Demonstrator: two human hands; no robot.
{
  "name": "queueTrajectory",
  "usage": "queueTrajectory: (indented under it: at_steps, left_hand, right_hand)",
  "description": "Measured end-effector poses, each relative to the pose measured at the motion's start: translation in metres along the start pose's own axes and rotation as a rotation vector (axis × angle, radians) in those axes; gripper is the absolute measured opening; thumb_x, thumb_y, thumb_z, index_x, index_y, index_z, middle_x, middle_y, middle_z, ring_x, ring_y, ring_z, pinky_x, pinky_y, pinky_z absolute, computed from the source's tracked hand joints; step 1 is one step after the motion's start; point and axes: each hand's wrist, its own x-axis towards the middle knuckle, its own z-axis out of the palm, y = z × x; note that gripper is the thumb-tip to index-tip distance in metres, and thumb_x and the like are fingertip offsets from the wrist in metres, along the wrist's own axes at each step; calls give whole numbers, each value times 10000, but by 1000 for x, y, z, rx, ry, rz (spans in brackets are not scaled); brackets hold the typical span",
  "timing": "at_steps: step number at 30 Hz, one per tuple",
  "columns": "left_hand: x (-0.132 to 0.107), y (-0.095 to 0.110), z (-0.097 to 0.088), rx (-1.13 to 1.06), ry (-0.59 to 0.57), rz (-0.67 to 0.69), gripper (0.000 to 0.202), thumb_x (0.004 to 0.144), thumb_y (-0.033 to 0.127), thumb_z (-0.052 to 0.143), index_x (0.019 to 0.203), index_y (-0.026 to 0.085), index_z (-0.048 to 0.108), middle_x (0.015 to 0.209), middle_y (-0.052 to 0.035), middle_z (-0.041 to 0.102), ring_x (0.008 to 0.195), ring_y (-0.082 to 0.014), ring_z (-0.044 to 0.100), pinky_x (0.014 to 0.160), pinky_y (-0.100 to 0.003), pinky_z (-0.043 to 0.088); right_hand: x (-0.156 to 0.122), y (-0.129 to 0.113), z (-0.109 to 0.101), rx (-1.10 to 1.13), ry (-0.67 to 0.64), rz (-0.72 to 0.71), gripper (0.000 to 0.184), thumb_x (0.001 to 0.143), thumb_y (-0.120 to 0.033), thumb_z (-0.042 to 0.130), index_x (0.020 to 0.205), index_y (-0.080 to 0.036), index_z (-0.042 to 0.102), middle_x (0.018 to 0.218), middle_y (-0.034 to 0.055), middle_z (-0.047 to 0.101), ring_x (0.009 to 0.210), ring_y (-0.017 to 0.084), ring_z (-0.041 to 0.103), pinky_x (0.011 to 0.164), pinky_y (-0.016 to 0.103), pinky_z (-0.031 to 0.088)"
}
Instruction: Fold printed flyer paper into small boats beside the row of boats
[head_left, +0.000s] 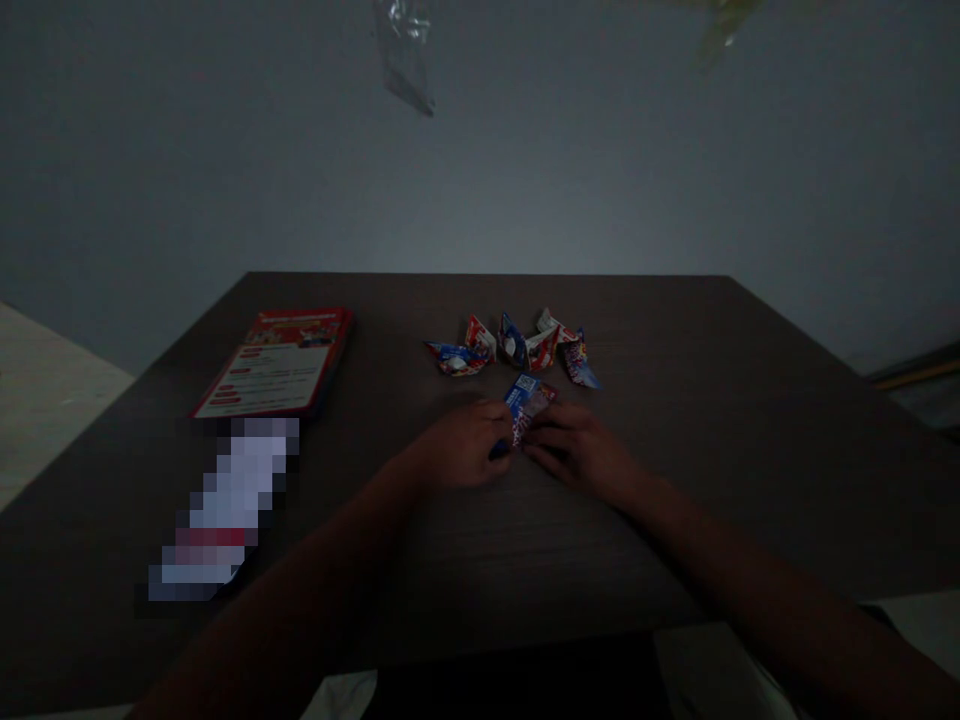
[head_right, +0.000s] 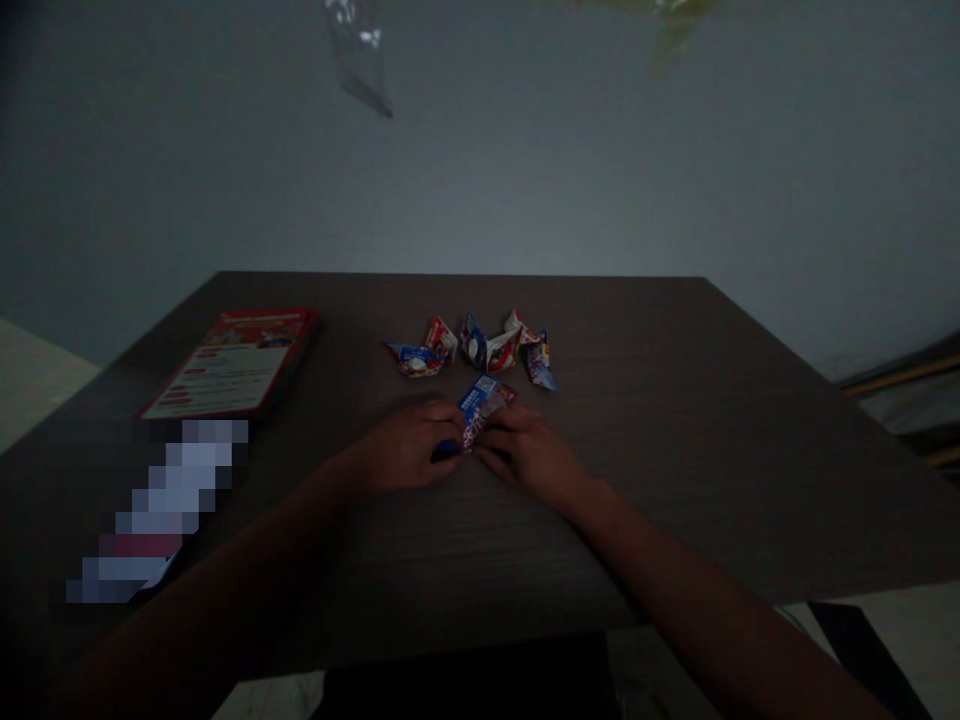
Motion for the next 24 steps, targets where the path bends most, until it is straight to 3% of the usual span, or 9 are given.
queueTrajectory:
  at_steps: [4, 9, 19, 24]
  left_hand:
    - [2, 6, 3, 116, 5, 8, 177, 835, 214, 502, 897, 132, 647, 952, -91, 611, 933, -208, 558, 878, -330, 432]
    - [1, 10, 1, 109, 10, -51, 174, 845, 227, 494, 840, 145, 648, 899, -79, 611, 890, -204, 566, 836, -334, 444]
    - [3, 12, 7, 59, -3, -207, 161, 833, 181, 485, 811, 132, 636, 869, -95, 651, 856, -201, 598, 809, -319, 460]
    - [7, 12, 6, 27, -21, -284, 136, 784, 196, 533, 720, 145, 641, 732, -67, 654, 699, -186, 600, 645, -288, 439]
  right_hand:
    - [1, -1, 1, -17, -17, -18, 171, 884, -256, 542, 963, -212, 688, 1002, 73, 655, 950, 212, 577, 854, 388, 453]
    - [3, -1, 4, 0, -23, -34, 162, 893, -248, 530, 947, -207, 678, 977, 71, 659, 922, 202, 590, 847, 375, 455]
    - [9, -5, 7, 149, 7, 95, 48, 846, -176, 564, 840, -182, 611, 885, 62, 638, 874, 196, 577, 809, 337, 459]
    - [15, -4, 7, 200, 32, 120, 49, 800, -139, 593, 773, -178, 580, 804, 41, 622, 807, 181, 569, 744, 305, 449]
